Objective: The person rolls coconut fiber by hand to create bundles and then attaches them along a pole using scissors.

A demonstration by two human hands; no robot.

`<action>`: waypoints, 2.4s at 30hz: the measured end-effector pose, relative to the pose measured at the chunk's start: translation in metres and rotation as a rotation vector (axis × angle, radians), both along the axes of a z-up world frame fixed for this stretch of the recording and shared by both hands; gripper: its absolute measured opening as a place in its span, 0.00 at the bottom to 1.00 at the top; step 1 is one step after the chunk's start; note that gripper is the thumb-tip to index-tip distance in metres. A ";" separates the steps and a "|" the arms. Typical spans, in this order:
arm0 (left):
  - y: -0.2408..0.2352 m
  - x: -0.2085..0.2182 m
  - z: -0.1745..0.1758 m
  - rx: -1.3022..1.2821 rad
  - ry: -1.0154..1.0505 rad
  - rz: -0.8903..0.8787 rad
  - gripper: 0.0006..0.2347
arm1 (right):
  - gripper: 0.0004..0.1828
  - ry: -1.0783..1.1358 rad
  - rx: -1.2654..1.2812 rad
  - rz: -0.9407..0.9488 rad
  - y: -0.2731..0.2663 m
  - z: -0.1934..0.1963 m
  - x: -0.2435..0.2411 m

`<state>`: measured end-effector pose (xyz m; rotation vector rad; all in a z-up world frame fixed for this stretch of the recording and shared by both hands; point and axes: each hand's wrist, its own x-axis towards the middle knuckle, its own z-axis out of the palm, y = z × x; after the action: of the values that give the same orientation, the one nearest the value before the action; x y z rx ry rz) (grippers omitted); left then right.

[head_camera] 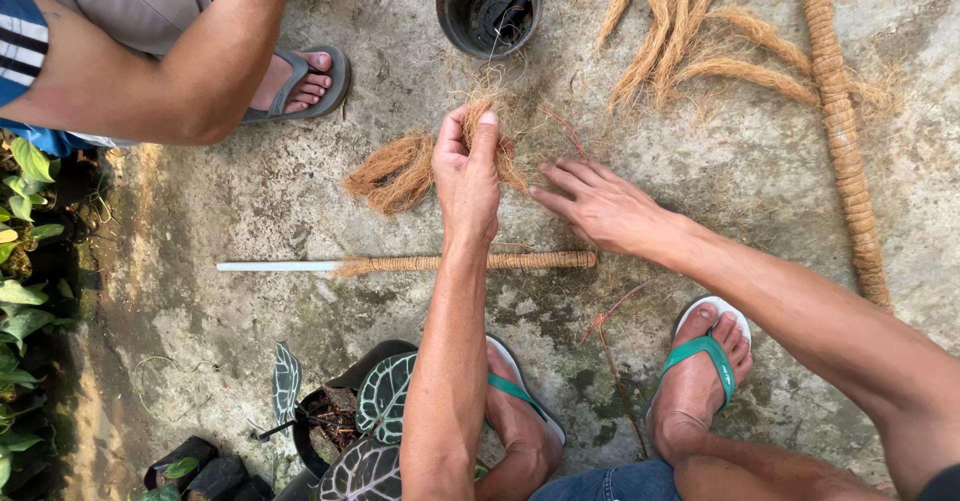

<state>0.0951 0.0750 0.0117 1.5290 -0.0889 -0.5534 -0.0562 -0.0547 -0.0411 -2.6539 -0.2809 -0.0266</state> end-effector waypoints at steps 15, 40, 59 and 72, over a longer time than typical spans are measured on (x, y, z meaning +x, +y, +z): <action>0.004 -0.013 -0.045 0.241 0.093 -0.154 0.10 | 0.10 0.498 1.315 -0.847 -0.037 -0.009 -0.021; -0.082 -0.121 -0.019 -0.333 0.271 -0.357 0.27 | 0.18 -0.172 1.192 -1.084 -0.038 0.037 -0.052; -0.152 -0.176 0.036 0.007 -0.283 -0.799 0.36 | 0.58 -0.251 1.615 -0.997 -0.109 0.091 -0.056; -0.164 -0.099 0.002 -0.078 -0.137 -0.644 0.36 | 0.55 -0.159 1.534 -0.902 -0.028 0.096 -0.043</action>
<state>-0.0034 -0.0895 0.0134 1.4485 -0.7177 -0.9368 -0.0987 -0.0829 0.0554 -1.0550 0.6617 -0.5047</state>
